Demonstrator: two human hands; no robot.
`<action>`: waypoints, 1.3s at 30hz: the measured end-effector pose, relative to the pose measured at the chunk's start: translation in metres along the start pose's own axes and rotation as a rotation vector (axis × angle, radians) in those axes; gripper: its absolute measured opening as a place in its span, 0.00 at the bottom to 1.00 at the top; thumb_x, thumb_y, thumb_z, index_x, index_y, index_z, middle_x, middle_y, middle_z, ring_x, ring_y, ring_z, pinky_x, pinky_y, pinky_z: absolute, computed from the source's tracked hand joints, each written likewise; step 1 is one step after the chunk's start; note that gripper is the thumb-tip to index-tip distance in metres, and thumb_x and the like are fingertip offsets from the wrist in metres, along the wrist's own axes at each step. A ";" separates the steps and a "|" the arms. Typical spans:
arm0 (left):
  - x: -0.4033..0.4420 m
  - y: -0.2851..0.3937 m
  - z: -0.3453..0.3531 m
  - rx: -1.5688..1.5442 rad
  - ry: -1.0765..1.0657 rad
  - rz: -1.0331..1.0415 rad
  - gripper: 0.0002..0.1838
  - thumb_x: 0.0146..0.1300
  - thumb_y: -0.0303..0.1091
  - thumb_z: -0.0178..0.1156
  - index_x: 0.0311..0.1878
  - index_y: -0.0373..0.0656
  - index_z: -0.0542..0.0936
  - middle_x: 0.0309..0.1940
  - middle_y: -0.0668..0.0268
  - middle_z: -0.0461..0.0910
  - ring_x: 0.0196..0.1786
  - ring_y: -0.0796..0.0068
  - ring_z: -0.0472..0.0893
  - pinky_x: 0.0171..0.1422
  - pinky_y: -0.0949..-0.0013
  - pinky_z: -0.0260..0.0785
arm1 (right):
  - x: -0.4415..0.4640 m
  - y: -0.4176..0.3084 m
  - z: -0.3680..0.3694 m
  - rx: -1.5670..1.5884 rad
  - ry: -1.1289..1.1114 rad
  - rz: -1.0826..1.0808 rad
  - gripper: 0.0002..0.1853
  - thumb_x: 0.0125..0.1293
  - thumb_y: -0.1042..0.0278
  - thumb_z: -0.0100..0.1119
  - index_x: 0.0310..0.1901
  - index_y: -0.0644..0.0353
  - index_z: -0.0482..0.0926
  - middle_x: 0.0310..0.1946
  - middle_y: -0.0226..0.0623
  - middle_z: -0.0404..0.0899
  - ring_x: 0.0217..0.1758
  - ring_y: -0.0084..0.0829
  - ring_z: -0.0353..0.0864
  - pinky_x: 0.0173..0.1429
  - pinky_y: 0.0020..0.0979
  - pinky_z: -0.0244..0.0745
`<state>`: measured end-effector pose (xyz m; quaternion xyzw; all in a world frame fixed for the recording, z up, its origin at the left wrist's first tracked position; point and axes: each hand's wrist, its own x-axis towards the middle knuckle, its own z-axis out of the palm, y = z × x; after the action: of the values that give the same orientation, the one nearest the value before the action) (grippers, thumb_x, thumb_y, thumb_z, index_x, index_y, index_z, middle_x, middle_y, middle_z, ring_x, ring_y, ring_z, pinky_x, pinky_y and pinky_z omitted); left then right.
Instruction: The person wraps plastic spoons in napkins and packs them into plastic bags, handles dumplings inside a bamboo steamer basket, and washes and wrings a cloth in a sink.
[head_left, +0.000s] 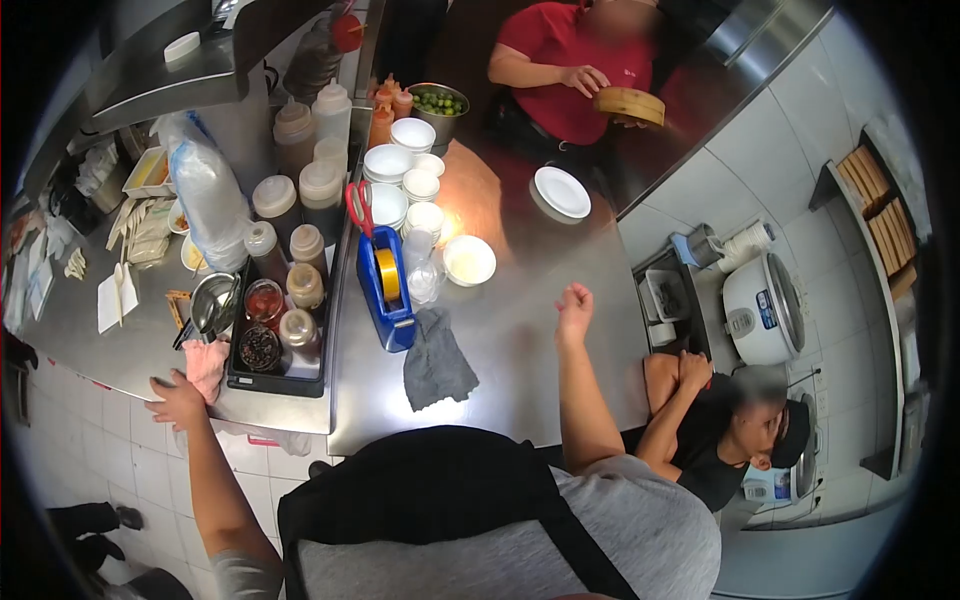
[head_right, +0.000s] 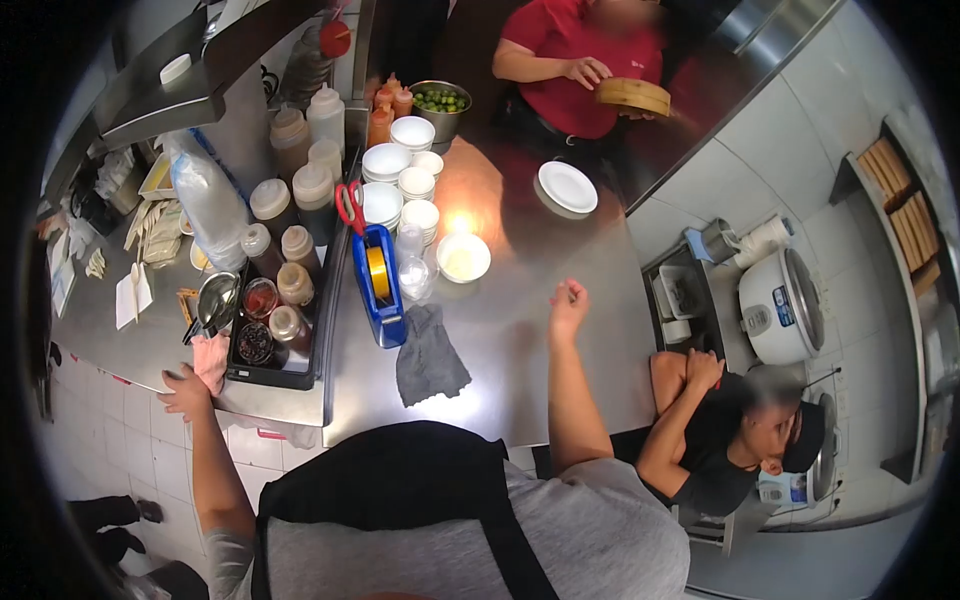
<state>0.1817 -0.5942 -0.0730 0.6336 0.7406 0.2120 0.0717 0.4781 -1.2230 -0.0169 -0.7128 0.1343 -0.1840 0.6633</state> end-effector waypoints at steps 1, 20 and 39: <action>0.001 0.001 -0.002 -0.021 -0.043 -0.039 0.34 0.59 0.64 0.48 0.68 0.69 0.59 0.71 0.54 0.46 0.71 0.50 0.52 0.62 0.35 0.53 | 0.014 0.031 -0.003 -0.108 0.006 -0.021 0.14 0.64 0.66 0.56 0.50 0.57 0.70 0.46 0.35 0.68 0.46 0.26 0.68 0.47 0.29 0.68; 0.010 -0.010 0.002 -0.185 -0.077 0.084 0.36 0.60 0.61 0.49 0.70 0.60 0.57 0.70 0.41 0.42 0.63 0.38 0.65 0.64 0.49 0.61 | -0.025 0.055 0.015 -0.705 -0.124 -0.447 0.18 0.60 0.64 0.57 0.49 0.66 0.71 0.59 0.56 0.58 0.62 0.52 0.61 0.65 0.42 0.59; 0.011 -0.013 0.008 -0.227 -0.074 0.086 0.36 0.61 0.59 0.48 0.70 0.60 0.54 0.70 0.40 0.39 0.60 0.38 0.68 0.63 0.50 0.62 | -0.026 0.054 0.016 -0.738 -0.165 -0.475 0.19 0.62 0.64 0.57 0.50 0.66 0.71 0.61 0.56 0.55 0.62 0.53 0.61 0.65 0.42 0.59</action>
<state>0.1712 -0.5829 -0.0835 0.6598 0.6809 0.2738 0.1614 0.4650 -1.2017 -0.0740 -0.9252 -0.0299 -0.2135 0.3124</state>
